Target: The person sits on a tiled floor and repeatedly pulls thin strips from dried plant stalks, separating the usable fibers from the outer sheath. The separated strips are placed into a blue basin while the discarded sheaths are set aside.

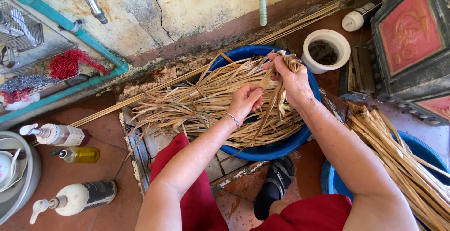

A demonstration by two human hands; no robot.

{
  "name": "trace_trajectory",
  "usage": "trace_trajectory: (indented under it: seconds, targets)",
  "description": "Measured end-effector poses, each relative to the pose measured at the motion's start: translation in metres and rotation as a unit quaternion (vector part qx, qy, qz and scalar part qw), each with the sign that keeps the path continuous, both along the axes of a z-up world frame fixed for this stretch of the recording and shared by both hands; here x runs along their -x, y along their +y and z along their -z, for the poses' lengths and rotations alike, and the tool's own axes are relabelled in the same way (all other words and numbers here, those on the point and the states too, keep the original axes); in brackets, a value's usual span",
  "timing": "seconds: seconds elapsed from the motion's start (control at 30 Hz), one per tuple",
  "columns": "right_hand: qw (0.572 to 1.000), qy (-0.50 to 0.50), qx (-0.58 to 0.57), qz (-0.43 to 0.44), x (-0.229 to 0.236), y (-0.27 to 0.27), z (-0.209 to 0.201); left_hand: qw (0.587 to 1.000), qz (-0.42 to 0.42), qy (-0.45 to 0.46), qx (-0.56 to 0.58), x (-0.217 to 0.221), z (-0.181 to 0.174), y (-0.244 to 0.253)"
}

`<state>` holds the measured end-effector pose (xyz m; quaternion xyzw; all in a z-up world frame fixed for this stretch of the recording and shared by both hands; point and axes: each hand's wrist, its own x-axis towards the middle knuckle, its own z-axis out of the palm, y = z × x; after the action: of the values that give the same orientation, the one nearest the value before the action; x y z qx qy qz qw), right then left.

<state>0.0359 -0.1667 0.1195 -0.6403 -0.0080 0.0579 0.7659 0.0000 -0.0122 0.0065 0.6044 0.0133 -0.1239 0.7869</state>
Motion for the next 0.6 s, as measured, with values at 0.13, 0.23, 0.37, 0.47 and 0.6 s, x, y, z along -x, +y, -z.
trace_trajectory:
  seconds: [0.13, 0.23, 0.37, 0.47, 0.6]
  targets:
    - [0.997, 0.073, 0.008, -0.021, 0.005, -0.002, -0.011, 0.994, 0.085, 0.011, 0.068, -0.006, -0.028, 0.0]
    - [0.995, 0.092, 0.01, -0.032, -0.001, -0.006, -0.012, 0.993, 0.106, -0.018, 0.05, -0.02, -0.048, -0.01]
    - [0.991, 0.08, -0.062, 0.09, -0.029, -0.032, -0.008, 0.991, 0.129, -0.003, 0.022, -0.036, -0.056, -0.041]
    - [0.98, 0.081, -0.103, 0.153, -0.052, -0.058, 0.003, 0.989, 0.145, -0.027, -0.03, -0.042, -0.054, -0.064]
    - [0.953, 0.031, -0.156, 0.259, -0.082, -0.115, 0.006, 0.98, 0.172, -0.092, -0.027, -0.023, -0.045, -0.088]
